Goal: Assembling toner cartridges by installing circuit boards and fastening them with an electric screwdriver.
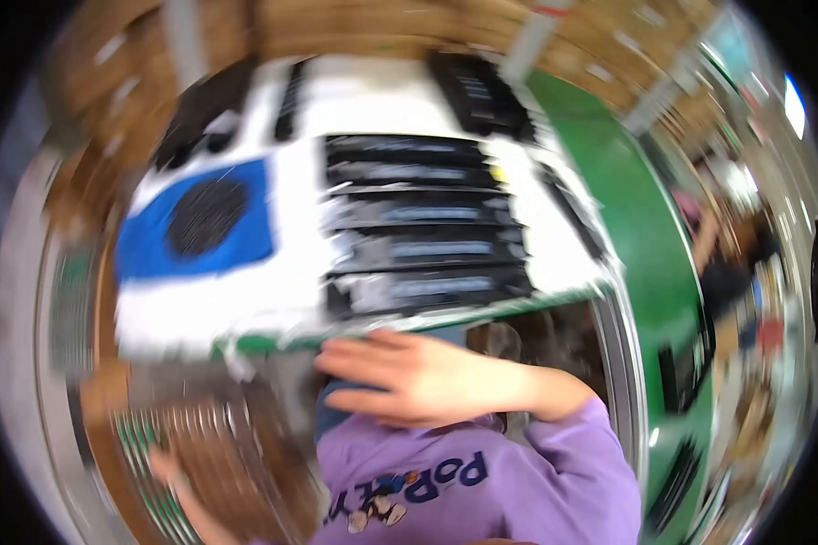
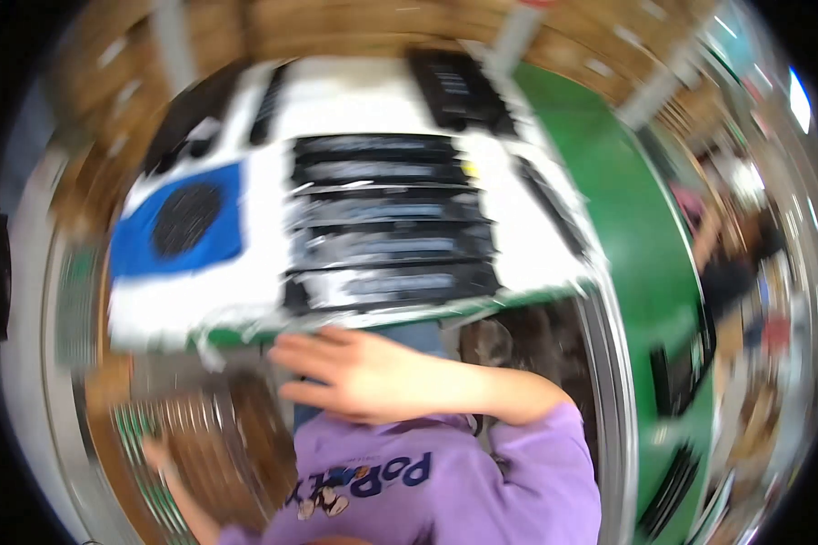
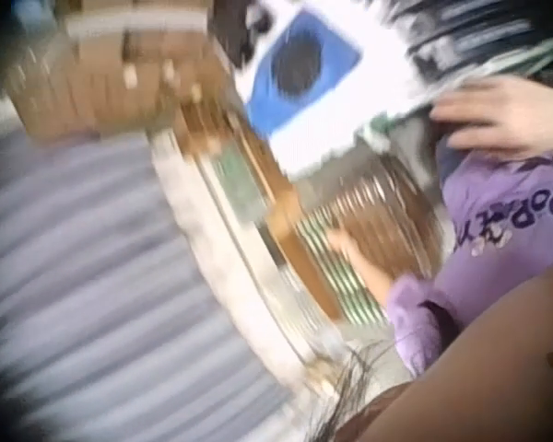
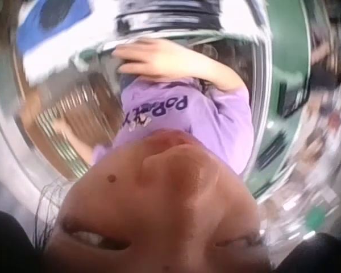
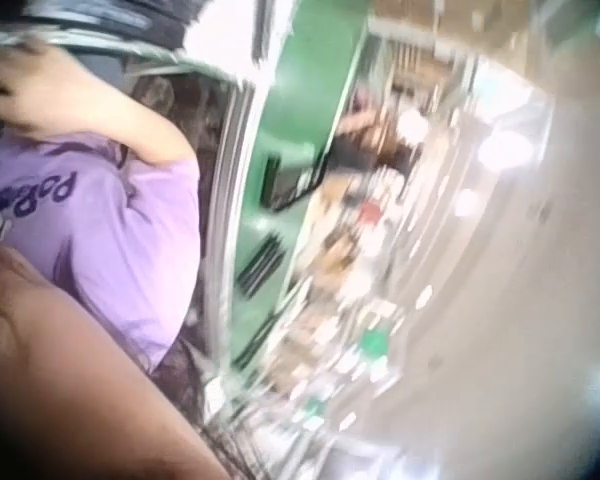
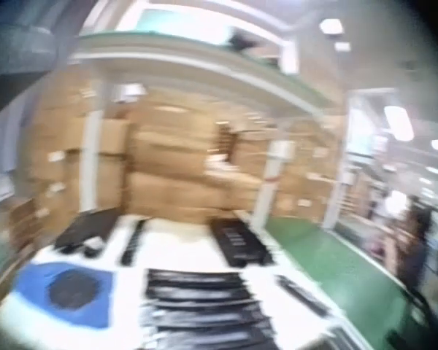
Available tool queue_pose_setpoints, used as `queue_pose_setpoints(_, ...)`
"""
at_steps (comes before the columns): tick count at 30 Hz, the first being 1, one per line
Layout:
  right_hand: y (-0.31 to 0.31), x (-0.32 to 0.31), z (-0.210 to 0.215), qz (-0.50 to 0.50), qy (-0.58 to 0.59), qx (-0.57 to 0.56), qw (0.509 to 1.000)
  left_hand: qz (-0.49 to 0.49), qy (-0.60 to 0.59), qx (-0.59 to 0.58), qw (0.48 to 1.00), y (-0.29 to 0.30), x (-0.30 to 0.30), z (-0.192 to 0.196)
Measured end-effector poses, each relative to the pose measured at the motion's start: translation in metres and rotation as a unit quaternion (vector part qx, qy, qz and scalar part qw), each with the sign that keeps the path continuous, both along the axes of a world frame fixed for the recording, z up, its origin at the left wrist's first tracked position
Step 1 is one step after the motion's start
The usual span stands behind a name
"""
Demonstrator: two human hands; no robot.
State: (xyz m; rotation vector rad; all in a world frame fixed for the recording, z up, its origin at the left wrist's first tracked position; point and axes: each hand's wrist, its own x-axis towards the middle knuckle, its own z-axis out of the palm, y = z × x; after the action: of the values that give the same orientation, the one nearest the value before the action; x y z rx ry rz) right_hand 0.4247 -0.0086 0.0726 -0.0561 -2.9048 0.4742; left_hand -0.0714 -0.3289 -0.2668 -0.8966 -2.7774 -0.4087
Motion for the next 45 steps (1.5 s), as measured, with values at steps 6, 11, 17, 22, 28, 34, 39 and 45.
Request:
queue_pose_setpoints(6, -0.034, -0.002, -0.052, -0.012, 0.125, -0.034, 0.991, -0.037, -0.032, -0.042, 0.998, -0.025, -0.056, -0.002)
queue_pose_setpoints(11, -0.042, -0.001, -0.090, 0.021, 0.125, -0.106, 0.986, 0.004, -0.003, -0.102, 0.995, -0.026, -0.080, -0.035)
queue_pose_setpoints(17, -0.049, -0.004, -0.124, -0.001, 0.171, -0.108, 0.979, 0.067, 0.032, -0.185, 0.980, -0.033, -0.073, -0.071)
queue_pose_setpoints(22, -0.046, 0.000, -0.125, -0.016, 0.165, -0.128, 0.978, 0.052, 0.040, -0.195, 0.979, -0.017, -0.080, -0.047)
queue_pose_setpoints(28, -0.046, -0.008, -0.137, 0.003, 0.134, -0.114, 0.984, -0.006, 0.028, -0.172, 0.985, 0.056, -0.067, 0.012)
queue_pose_setpoints(34, -0.045, -0.012, -0.140, -0.018, 0.115, -0.126, 0.985, -0.020, 0.007, -0.146, 0.989, 0.082, -0.037, 0.071)
queue_pose_setpoints(39, -0.045, -0.013, -0.142, -0.012, 0.078, -0.129, 0.989, -0.021, -0.023, -0.119, 0.992, 0.096, -0.003, 0.103)
queue_pose_setpoints(45, -0.048, -0.018, -0.147, -0.011, 0.063, -0.133, 0.989, -0.019, -0.053, -0.086, 0.995, 0.107, 0.027, 0.142)
